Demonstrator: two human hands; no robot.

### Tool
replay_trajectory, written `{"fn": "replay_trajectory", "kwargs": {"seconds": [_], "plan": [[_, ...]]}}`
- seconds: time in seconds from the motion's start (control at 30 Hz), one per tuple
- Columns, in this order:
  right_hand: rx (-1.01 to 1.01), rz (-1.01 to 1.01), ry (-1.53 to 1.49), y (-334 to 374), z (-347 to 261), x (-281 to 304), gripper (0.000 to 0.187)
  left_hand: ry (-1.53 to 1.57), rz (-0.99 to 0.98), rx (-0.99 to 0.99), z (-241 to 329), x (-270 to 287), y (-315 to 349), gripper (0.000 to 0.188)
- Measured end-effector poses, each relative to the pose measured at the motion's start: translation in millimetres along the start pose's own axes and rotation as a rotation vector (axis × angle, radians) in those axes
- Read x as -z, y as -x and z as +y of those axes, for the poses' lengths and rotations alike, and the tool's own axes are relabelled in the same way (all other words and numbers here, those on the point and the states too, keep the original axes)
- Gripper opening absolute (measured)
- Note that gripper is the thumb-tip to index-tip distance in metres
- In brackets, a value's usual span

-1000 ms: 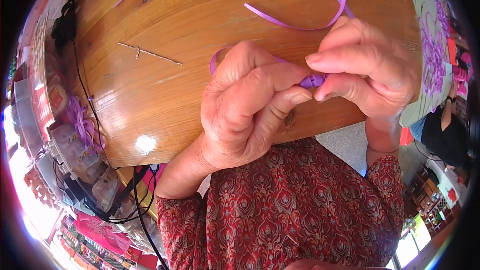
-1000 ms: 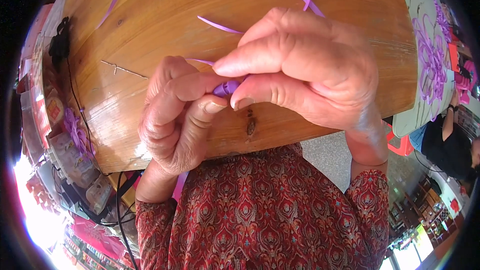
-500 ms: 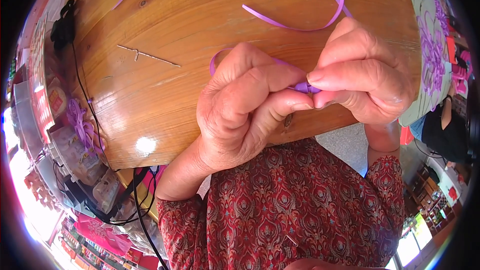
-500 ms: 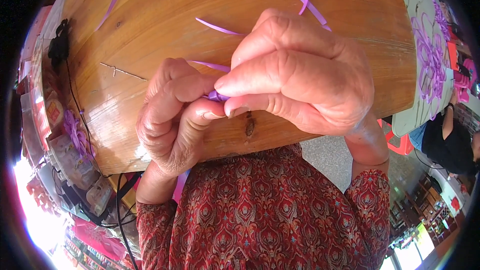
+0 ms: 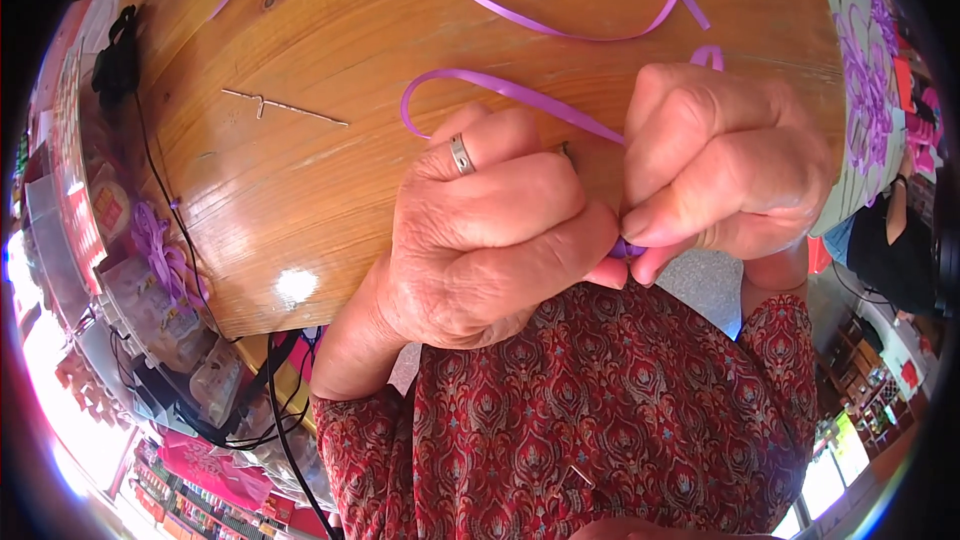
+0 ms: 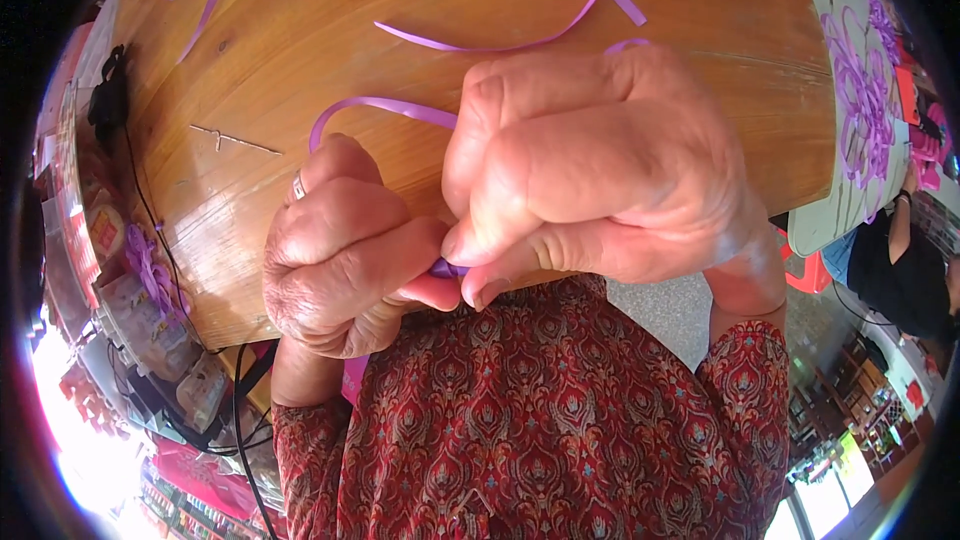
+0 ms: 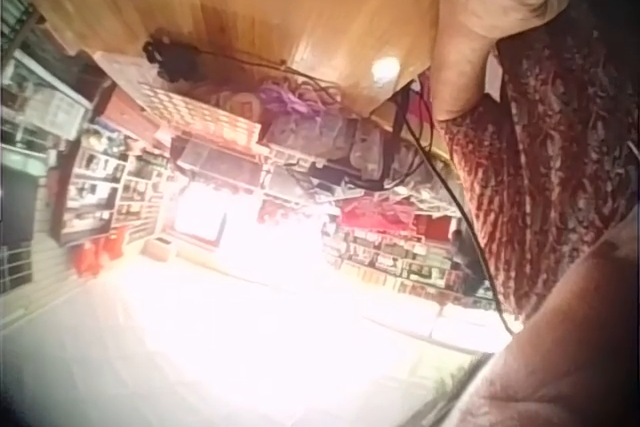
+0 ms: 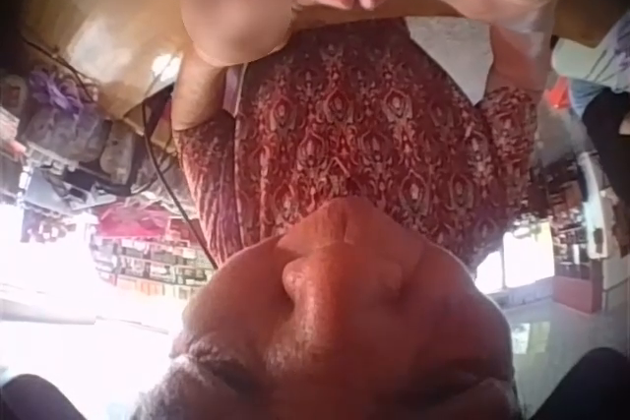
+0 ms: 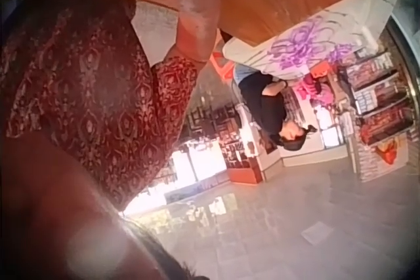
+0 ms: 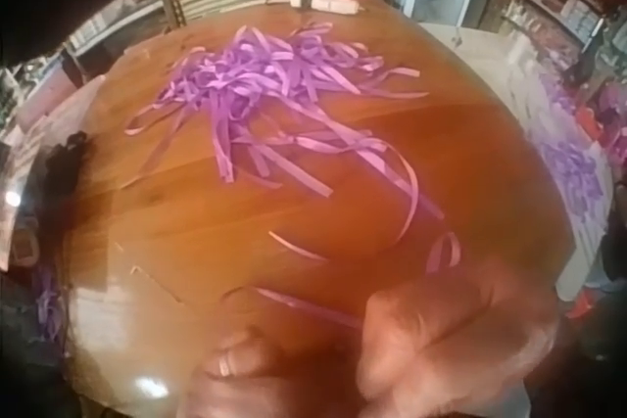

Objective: The person ties knots in purple ribbons by hand, one at a time, and places them into a pile on a wooden table. The person then picks up a purple ribbon and threads it through the knots of another ribbon by hand.

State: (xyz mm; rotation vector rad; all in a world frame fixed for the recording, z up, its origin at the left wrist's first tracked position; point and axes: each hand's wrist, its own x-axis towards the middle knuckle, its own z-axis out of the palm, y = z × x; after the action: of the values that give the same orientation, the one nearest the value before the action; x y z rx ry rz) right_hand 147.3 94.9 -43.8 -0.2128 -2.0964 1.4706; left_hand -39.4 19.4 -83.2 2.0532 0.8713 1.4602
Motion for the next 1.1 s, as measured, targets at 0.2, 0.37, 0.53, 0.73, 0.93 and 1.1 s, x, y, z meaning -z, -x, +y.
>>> {"fn": "replay_trajectory", "kwargs": {"seconds": [0.2,0.37,0.53,0.73,0.93,1.1], "plan": [[-0.041,-0.001,-0.020,6,-1,-4,0.025,0.012,0.039,-0.047,0,-6,8,0.026],[-0.112,-0.019,-0.053,11,-6,-4,0.026,0.068,0.008,-0.068,-1,-6,7,0.028],[-0.110,-0.056,-0.046,12,-6,-2,0.027,0.085,0.010,-0.052,4,-9,6,0.028],[-0.140,-0.104,-0.086,9,-5,-5,0.027,0.055,-0.005,-0.033,4,-7,12,0.028],[-0.022,0.023,-0.164,22,3,-15,0.026,0.116,0.028,-0.080,5,-15,11,0.029],[0.082,-0.031,-0.157,24,11,-8,0.028,0.209,0.015,-0.041,1,-17,14,0.029]]}}
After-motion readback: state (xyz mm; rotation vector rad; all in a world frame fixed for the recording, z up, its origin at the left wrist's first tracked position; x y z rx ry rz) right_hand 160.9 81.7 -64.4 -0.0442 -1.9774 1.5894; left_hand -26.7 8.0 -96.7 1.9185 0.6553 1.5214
